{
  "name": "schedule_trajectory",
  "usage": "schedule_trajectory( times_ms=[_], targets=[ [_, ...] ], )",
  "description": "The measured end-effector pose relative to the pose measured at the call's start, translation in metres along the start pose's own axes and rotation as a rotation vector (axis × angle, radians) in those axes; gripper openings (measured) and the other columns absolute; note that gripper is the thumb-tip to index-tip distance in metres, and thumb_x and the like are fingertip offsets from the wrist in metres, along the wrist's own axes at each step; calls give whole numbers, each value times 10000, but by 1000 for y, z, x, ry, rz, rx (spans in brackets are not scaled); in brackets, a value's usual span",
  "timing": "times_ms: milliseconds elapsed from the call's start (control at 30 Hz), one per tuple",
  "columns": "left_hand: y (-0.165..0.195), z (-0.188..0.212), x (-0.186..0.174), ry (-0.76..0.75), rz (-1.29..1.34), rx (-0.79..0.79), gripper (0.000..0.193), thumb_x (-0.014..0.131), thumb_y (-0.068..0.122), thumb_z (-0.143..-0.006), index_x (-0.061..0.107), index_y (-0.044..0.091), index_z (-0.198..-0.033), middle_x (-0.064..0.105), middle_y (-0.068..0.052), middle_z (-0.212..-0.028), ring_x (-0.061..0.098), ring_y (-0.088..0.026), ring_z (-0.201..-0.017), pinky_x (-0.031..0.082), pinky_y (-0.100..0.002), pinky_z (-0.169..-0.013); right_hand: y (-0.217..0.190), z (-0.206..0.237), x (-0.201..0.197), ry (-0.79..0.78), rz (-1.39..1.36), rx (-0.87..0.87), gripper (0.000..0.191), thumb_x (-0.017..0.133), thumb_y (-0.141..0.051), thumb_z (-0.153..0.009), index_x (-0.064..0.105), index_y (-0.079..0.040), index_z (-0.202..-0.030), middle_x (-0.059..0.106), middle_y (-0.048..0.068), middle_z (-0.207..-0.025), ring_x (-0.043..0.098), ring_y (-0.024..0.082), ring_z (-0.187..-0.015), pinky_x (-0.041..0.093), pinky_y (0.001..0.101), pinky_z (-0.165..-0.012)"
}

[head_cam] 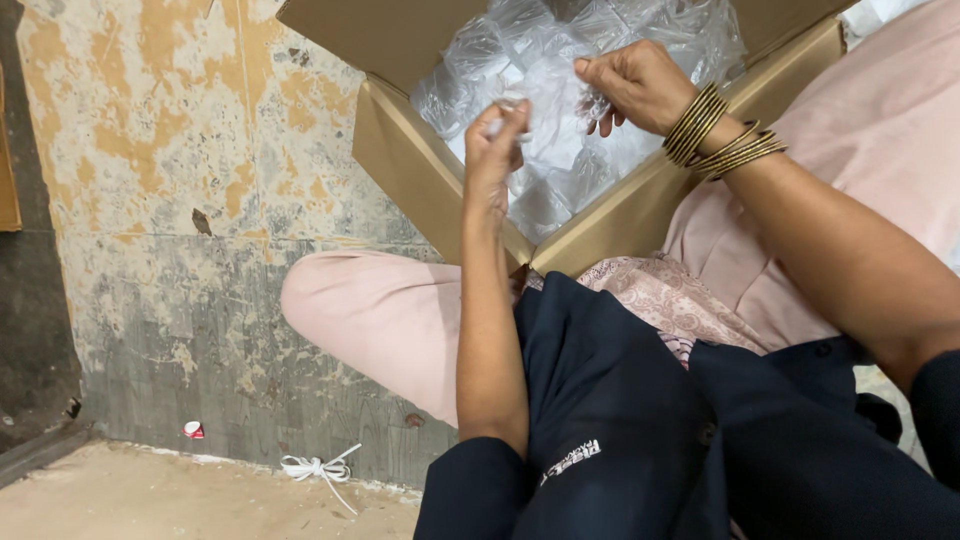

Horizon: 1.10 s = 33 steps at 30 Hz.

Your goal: The person sits on the floor and packs plastic-wrapped items into a cardboard box, placing each wrapped item into the box compartments and pressing them into place. Other people nearby handle piles of similar wrapped items on the floor.

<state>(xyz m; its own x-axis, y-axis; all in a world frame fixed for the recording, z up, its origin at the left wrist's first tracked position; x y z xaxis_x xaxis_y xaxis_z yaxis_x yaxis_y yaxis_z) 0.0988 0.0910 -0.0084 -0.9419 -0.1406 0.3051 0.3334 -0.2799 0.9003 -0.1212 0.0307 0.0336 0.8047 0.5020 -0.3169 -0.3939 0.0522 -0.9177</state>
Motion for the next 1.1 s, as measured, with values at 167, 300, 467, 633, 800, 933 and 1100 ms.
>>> schedule_trajectory(
  times_ms=[167, 300, 467, 633, 800, 933, 1100],
  targets=[
    [-17, -13, -18, -44, 263, -34, 194, 705, 223, -964, 572, 115, -872, 528, 31, -759, 307, -37, -489, 223, -228, -438, 11, -10, -2, 54, 100, -78, 351, 579, -298, -1156, 719, 22, -1121, 671, 45, -839, 630, 75, -758, 520, 275, -691],
    [-18, -14, -14, -1, 433, -188, 323, 605, 406, -968, 632, 90, -911, 513, -13, -644, 323, -76, -409, 241, -245, -389, 6, -9, 0, -78, -51, -176, 241, 637, -229, -1054, 693, -3, -1117, 733, 21, -918, 719, 95, -897, 578, 270, -809],
    [-4, -7, -6, -100, 339, -53, 467, 627, 500, -963, 695, 52, -1072, 522, 55, -659, 309, -39, -448, 226, -227, -422, -10, -1, -4, 22, 283, -195, 268, 730, -188, -942, 712, -14, -1146, 734, 54, -933, 728, 154, -884, 586, 330, -854],
    [-8, -3, 7, -34, -118, -14, 322, 770, 350, -903, 736, 53, -1022, 557, 78, -662, 352, -11, -476, 245, -217, -415, -9, -9, 6, -122, -176, -322, 476, 727, -296, -893, 536, -39, -1245, 628, -53, -1128, 620, 77, -1051, 533, 272, -911],
    [-10, -6, 15, 13, -213, -44, 439, 696, 441, -1004, 721, 24, -869, 551, 57, -643, 440, -22, -517, 330, -217, -455, 19, -19, 18, -322, -268, -106, 224, 776, -188, -979, 687, -38, -1119, 658, -9, -900, 600, 38, -812, 539, 225, -778],
    [-20, -10, 3, -7, 11, -71, 508, 554, 556, -996, 699, 79, -899, 619, 37, -694, 509, -33, -540, 343, -206, -448, 34, -21, 16, -249, -259, -100, 263, 816, -153, -942, 605, -36, -1045, 630, -9, -933, 572, 45, -767, 458, 215, -669],
    [-54, -20, -18, -95, -260, 226, 349, 783, 334, -970, 749, 16, -1110, 605, 40, -888, 458, -30, -711, 345, -205, -566, 40, -33, 28, -174, -85, -115, 513, 823, -347, -877, 563, -63, -1214, 640, 38, -1093, 619, 106, -917, 543, 276, -741]
  ],
)
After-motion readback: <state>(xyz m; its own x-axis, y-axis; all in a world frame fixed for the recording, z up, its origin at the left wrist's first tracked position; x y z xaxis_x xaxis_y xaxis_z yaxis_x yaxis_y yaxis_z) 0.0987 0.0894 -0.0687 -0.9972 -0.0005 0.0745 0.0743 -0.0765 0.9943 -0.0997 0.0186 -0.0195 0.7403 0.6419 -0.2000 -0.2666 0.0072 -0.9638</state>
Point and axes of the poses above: each hand's wrist, its own z-axis away from the middle knuckle, its own x-axis out of the palm, y = z × x, the point moved 2 cm from there along -z, towards the middle knuckle
